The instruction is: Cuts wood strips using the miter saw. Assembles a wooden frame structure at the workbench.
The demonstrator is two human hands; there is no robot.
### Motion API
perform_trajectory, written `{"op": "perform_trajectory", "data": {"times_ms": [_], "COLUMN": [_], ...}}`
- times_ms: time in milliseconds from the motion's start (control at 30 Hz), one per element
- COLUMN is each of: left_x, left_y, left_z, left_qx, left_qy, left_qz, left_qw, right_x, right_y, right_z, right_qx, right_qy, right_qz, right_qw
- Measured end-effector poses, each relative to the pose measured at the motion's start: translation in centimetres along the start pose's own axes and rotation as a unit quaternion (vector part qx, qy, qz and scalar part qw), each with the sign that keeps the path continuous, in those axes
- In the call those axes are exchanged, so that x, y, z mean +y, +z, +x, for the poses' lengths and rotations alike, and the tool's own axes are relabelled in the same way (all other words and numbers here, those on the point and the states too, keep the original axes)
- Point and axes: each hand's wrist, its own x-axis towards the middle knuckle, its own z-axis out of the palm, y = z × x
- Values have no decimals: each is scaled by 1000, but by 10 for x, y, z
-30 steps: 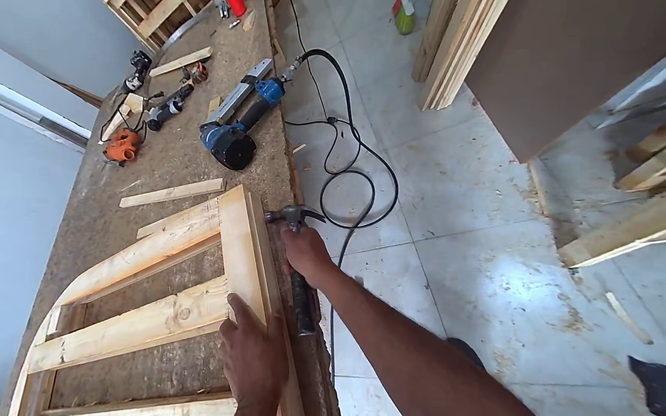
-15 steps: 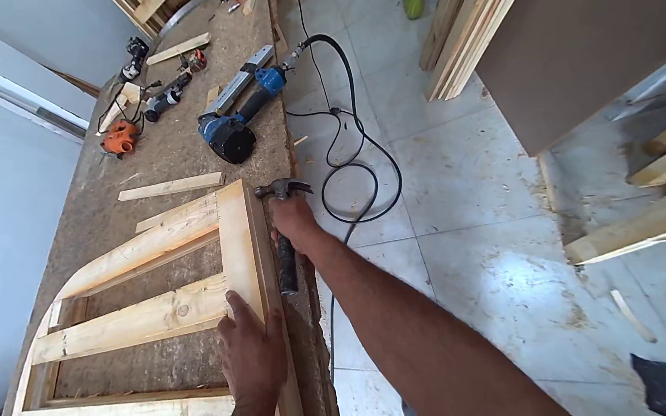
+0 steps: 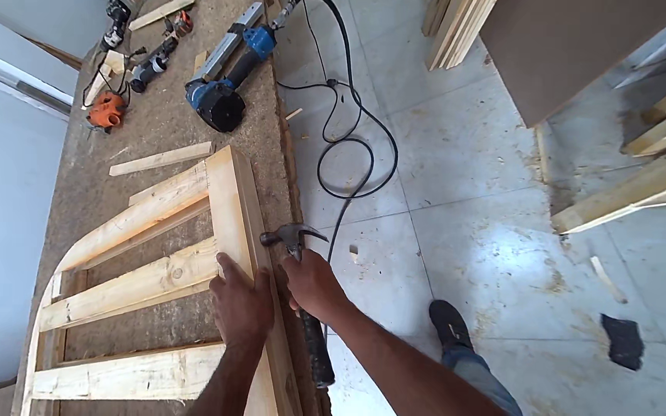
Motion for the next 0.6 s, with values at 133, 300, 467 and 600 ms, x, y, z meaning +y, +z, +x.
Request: {"op": "perform_trajectory", "data": {"times_ms": [133,300,467,600], "left_x": [1,0,2,3], "left_y": [0,-2,-2,0], "left_z": [0,0,1,5], "left_qx": [-2,-13,-12,-10], "left_qy": [-2,-8,-4,-1], "left_qz": [0,3,12,12], "left_qw": [1000,1000,1000,1000], "right_x": [26,58,74,85], "right_y": [8,19,26,28], "right_z": [-34,-67,-84,-98], "right_qx": [0,8,17,-4], "right_qy": [4,19,13,23], "right_qz": [9,33,55,6], "right_qw": [1000,999,998,1000]}}
